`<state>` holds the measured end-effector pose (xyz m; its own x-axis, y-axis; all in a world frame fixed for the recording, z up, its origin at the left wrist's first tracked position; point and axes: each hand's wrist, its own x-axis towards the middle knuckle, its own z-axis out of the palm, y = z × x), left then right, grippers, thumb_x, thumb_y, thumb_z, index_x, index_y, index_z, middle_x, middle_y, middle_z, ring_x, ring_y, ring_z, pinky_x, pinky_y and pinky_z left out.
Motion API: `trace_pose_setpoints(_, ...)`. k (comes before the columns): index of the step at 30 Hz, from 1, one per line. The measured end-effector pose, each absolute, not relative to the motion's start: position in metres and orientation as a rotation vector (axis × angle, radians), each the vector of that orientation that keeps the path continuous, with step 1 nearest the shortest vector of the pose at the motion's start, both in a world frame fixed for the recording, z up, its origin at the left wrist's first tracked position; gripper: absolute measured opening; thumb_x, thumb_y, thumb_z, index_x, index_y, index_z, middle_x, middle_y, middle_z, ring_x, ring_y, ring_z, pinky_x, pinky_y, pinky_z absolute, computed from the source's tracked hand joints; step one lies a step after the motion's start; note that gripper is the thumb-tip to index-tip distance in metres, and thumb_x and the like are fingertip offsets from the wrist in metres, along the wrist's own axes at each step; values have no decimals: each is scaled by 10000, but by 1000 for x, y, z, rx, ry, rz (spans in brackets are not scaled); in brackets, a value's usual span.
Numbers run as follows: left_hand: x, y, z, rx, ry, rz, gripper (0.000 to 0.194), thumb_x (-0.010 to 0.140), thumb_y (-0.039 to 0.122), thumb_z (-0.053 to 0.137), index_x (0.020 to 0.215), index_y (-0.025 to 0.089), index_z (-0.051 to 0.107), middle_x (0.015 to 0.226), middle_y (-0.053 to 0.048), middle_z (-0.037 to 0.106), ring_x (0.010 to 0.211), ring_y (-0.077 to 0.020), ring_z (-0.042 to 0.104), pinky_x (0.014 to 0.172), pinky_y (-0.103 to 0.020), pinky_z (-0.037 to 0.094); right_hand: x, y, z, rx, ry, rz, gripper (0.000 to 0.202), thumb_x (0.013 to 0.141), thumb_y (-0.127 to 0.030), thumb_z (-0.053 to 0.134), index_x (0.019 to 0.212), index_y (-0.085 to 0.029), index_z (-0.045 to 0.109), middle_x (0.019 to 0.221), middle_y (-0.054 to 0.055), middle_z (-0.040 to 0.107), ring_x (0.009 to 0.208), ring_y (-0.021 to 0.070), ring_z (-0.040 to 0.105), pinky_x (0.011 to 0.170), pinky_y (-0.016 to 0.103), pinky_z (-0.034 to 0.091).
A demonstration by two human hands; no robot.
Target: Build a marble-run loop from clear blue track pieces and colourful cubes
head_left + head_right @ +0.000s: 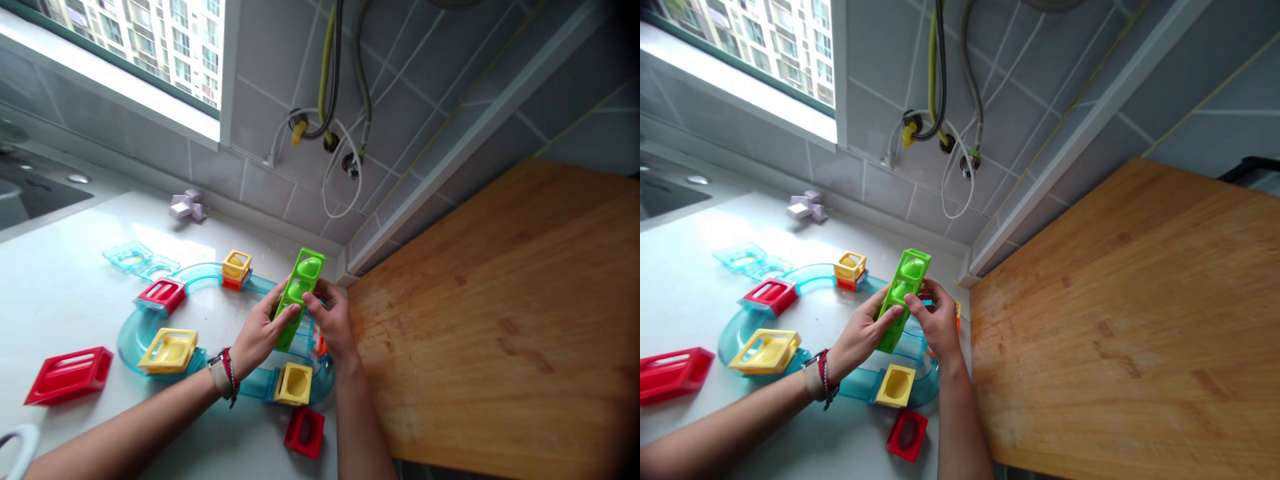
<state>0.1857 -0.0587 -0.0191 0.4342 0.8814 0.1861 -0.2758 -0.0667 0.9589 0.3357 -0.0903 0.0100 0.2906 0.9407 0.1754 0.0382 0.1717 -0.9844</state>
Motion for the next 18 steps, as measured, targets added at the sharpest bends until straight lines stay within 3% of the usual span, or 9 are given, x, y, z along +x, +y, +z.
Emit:
trace_pose_setpoints(5, 184, -62, -26, 1391, 685, 1047, 804, 927, 475, 687, 1611, 255, 326, 1556, -149, 519, 1332, -321, 592, 1111, -479, 482, 333, -91, 29, -1220, -1113, 835, 383, 862, -425, 774, 1182, -217, 745, 1104, 66, 771, 987, 232, 710, 911, 386, 579)
trace_pose_setpoints(10, 187, -62, -36, 1475, 806, 1093, 686, 1015, 516, 518, 1605, 234, 313, 1671, -160, 339, 1536, -295, 342, 1231, -494, 316, 352, -68, 27, -1256, -906, 582, 475, 923, -476, 653, 1307, -194, 664, 1201, 91, 750, 1056, 233, 714, 917, 379, 574)
trace_pose_setpoints(15, 187, -59, -30, 1330, 772, 1084, 577, 1038, 571, 411, 1466, 192, 491, 1548, -170, 511, 1437, -289, 482, 1206, -500, 353, 396, -7, 22, -1511, -873, 136, 502, 1020, -439, 389, 1391, -156, 573, 1283, 155, 710, 1129, 245, 693, 951, 398, 553)
trace_pose_setpoints(18, 184, -60, -23, 1249, 758, 1040, 596, 1038, 609, 348, 1390, 178, 563, 1468, -169, 584, 1362, -307, 551, 1150, -515, 413, 420, 36, 24, -1578, -945, 55, 441, 1046, -378, 370, 1368, -160, 579, 1350, 182, 665, 1200, 257, 658, 1001, 394, 525)
